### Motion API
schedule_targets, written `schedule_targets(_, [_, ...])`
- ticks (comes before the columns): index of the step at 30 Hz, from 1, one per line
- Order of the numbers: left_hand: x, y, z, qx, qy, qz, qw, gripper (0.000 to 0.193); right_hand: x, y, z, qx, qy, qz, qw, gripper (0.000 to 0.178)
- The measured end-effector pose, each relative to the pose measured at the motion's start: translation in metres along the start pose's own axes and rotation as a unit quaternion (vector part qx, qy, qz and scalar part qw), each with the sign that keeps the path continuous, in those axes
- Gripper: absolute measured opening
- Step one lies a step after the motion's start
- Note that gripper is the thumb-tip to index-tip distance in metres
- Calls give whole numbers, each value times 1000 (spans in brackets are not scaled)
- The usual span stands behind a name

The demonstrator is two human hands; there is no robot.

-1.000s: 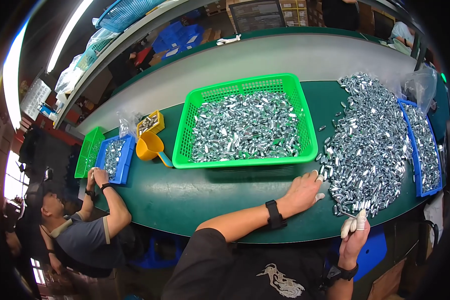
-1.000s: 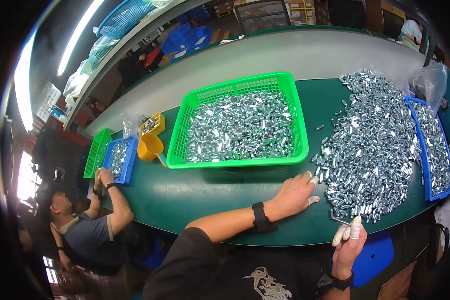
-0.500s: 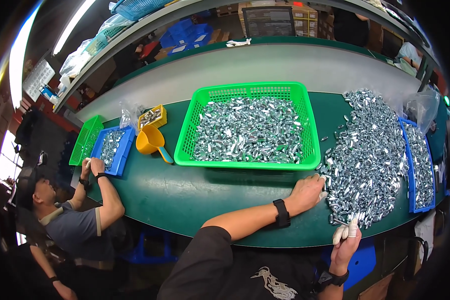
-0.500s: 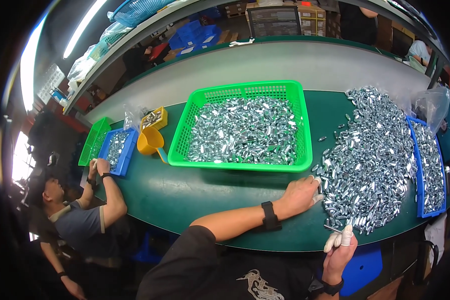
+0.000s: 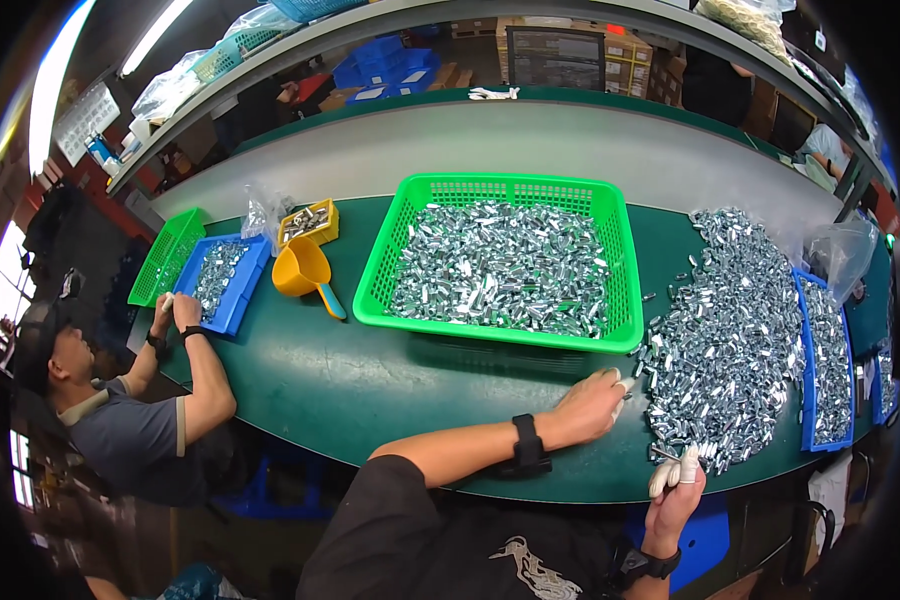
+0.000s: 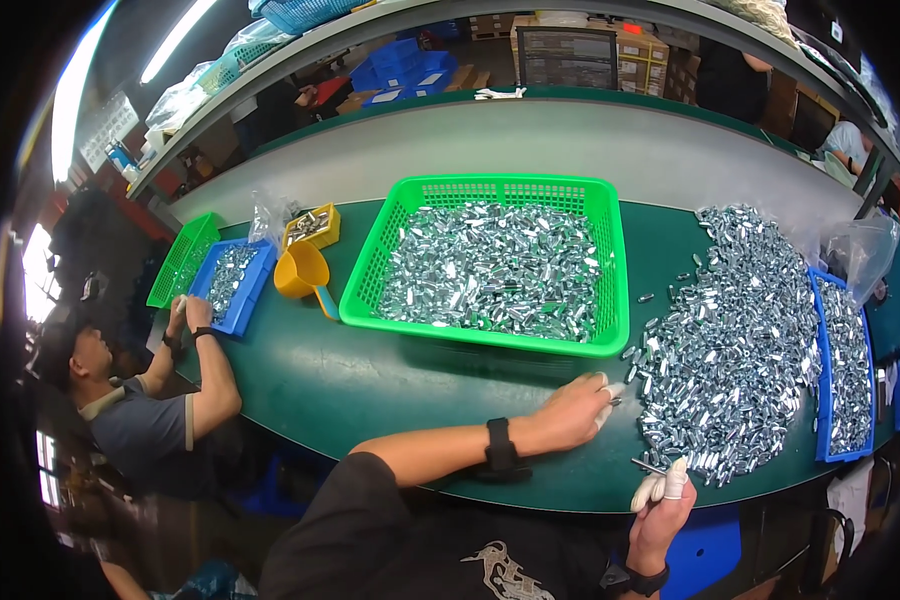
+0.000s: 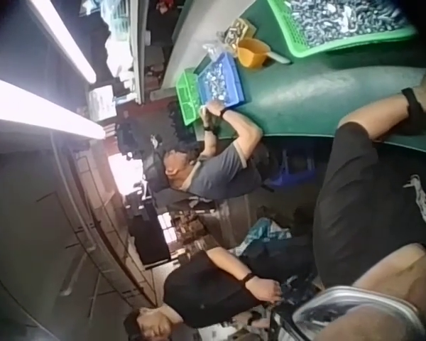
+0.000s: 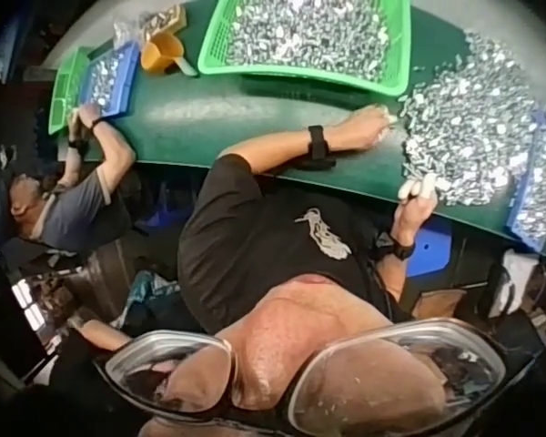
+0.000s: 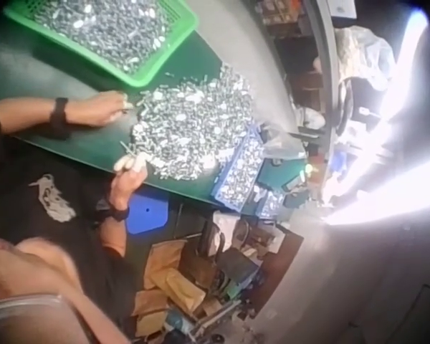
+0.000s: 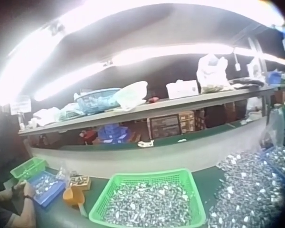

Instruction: The person picks up a metal component and a metal rod, slides the component onto the rod, and then removes it. This process is repeated multiple times with different components from the pile.

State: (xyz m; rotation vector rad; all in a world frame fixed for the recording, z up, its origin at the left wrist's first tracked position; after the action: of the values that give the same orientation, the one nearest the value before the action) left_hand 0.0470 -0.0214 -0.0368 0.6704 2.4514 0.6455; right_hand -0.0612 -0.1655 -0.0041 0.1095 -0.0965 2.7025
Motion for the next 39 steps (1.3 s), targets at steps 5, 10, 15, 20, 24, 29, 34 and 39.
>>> schedule_targets(5, [17, 29, -20, 207, 81, 25, 975, 21, -5, -5, -1, -4, 0, 17, 1000, 44])
schedule_targets(10, [29, 39, -28, 324, 143, 18, 935, 21, -6, -12, -1, 6, 3, 26, 1000, 42])
schedule_targets(15, [35, 43, -29, 336, 140, 14, 931, 19, -3, -18, 3, 31, 1, 11, 999, 46])
schedule_targets(20, [41, 47, -32, 332, 136, 2, 933, 16, 0, -18, -1, 30, 1, 20, 999, 44])
schedule_targets(24, [45, 52, -39, 343, 136, -8, 929, 14, 6, -18, -1, 29, -6, 21, 999, 42])
schedule_targets(29, [39, 59, -36, 401, 101, -74, 907, 18, 2, -21, 8, 42, -2, 31, 999, 43])
schedule_targets(34, [40, 77, -36, 382, 107, -91, 913, 22, -2, -38, 22, 50, -25, 42, 998, 44])
schedule_targets(39, [38, 66, -43, 386, 108, -70, 913, 20, 2, -32, 25, 37, -1, 58, 998, 41])
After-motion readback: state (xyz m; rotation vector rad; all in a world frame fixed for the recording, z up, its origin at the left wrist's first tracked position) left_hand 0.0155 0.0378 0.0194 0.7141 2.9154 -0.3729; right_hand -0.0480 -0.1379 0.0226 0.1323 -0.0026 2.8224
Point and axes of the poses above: each hand's wrist, its own x-axis away from the middle knuckle, its own y-axis out of the back of the hand, z = x × y, the point moved 3 cm from there along -x, towards the middle knuckle, and after that the axes turned 15 degrees about x, right-handed, at the moved point
